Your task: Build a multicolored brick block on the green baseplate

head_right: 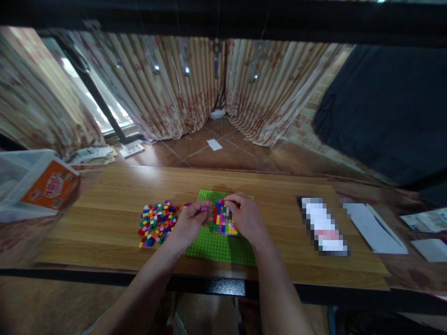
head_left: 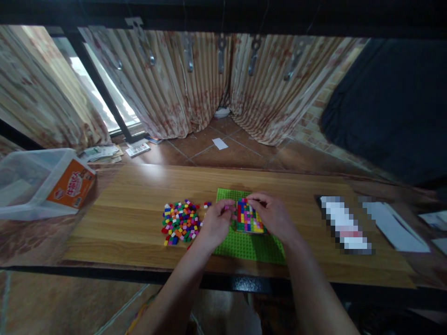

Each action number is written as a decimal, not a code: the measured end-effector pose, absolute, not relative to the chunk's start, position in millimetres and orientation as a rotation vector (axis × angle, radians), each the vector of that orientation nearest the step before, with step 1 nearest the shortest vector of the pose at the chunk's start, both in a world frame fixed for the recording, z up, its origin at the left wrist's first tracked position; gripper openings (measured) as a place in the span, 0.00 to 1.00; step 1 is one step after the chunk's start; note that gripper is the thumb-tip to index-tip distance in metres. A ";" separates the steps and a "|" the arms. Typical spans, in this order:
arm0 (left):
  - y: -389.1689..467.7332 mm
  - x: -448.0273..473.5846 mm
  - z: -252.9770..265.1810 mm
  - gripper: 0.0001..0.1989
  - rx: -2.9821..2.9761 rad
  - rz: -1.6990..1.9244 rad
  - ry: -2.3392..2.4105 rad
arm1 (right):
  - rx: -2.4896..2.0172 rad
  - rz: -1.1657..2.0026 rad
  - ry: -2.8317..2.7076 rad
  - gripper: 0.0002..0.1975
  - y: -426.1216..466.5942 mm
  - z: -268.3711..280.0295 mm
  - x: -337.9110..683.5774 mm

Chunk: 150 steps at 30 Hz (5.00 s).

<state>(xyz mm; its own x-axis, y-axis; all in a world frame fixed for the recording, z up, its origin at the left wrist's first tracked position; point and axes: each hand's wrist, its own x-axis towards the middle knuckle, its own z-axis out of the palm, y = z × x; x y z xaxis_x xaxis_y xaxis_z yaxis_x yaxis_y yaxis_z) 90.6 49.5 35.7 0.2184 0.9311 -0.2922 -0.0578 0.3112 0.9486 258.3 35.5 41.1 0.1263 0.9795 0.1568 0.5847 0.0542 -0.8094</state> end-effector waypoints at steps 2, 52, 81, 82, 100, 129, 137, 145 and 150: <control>49.5 91.2 34.5 0.13 1.016 0.888 1.122 | -1.620 0.649 -1.560 0.09 35.8 41.6 258.4; 40.4 70.5 55.4 0.04 1.505 0.925 0.808 | -1.244 0.951 -1.376 0.05 11.0 62.8 233.1; 50.6 76.6 36.2 0.06 1.495 0.971 1.073 | -1.616 0.548 -1.356 0.12 22.9 34.6 260.9; 50.2 77.2 36.7 0.06 1.497 0.966 1.076 | -1.595 0.607 -1.288 0.12 24.5 31.2 260.3; 49.3 78.0 34.5 0.04 1.510 0.948 1.090 | -1.591 0.883 -0.991 0.17 26.9 19.2 261.5; 44.0 84.5 31.4 0.05 1.503 1.040 1.082 | -1.701 0.579 -1.162 0.18 19.7 35.5 258.8; 44.5 85.6 35.0 0.09 1.708 0.995 1.189 | -1.673 0.565 -1.110 0.17 17.9 40.8 253.2; 47.1 91.1 36.7 0.10 2.133 0.854 1.319 | -1.674 0.507 -1.261 0.16 15.6 38.6 255.5; 48.3 93.3 36.2 0.11 2.288 0.711 1.367 | -1.672 0.483 -1.307 0.16 15.6 39.2 257.0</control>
